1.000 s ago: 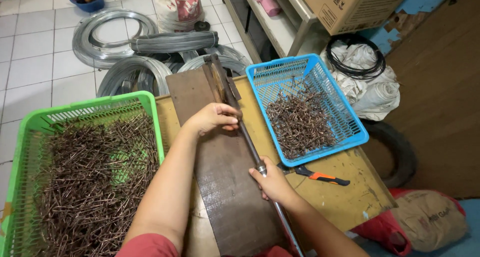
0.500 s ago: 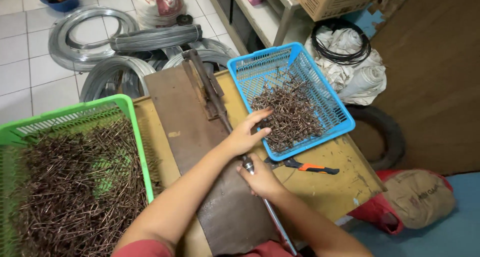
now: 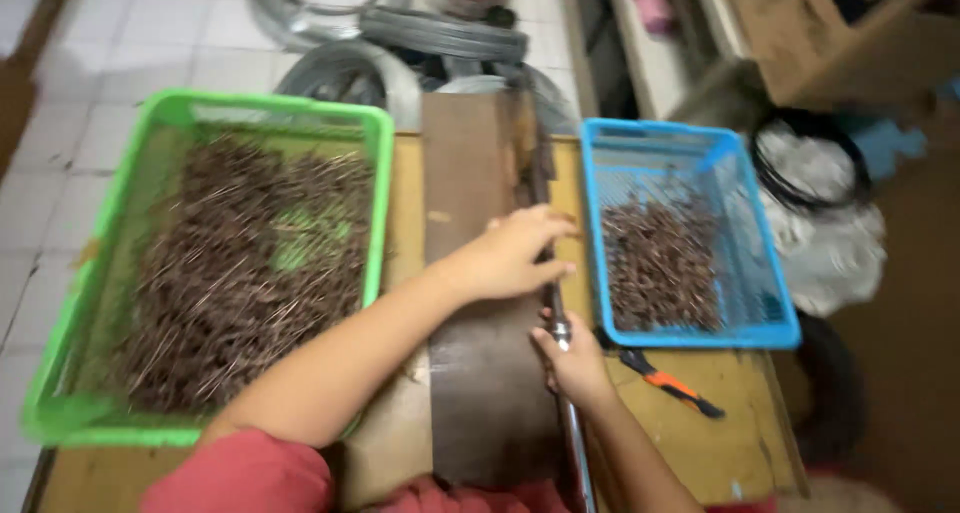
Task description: Processing and sorting small metal rods using a manual lever-operated jig
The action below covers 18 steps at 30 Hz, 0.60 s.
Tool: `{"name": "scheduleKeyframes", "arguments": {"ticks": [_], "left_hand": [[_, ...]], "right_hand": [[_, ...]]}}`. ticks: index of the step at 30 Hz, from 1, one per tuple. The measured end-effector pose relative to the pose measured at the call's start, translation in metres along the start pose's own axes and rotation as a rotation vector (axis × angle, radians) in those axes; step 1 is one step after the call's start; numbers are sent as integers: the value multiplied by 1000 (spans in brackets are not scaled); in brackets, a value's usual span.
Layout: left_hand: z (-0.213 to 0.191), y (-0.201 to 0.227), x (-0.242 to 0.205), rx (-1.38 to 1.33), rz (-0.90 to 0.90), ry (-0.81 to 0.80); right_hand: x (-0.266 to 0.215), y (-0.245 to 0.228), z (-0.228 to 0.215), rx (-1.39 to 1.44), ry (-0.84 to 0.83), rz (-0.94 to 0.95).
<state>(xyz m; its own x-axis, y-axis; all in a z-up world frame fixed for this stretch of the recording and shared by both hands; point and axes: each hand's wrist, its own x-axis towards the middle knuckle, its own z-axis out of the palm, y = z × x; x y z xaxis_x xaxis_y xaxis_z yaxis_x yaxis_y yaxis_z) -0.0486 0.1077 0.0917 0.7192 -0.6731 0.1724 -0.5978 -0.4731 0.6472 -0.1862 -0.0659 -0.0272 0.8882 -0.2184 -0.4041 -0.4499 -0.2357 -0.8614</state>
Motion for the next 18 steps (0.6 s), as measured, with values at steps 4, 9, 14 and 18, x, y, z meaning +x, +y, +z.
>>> {"name": "scheduleKeyframes", "arguments": {"ticks": [4, 9, 14, 18], "left_hand": [[-48, -92, -38, 11, -120, 280], [-92, -245, -120, 101, -569, 302], [-100, -273, -158, 177, -851, 83], [-106, -229, -152, 240, -1014, -177]], "right_hand": [[11, 10, -9, 65, -108, -26], [3, -9, -13, -69, -51, -2], [14, 6, -13, -21, -65, -42], [18, 12, -16, -21, -64, -56]]}}
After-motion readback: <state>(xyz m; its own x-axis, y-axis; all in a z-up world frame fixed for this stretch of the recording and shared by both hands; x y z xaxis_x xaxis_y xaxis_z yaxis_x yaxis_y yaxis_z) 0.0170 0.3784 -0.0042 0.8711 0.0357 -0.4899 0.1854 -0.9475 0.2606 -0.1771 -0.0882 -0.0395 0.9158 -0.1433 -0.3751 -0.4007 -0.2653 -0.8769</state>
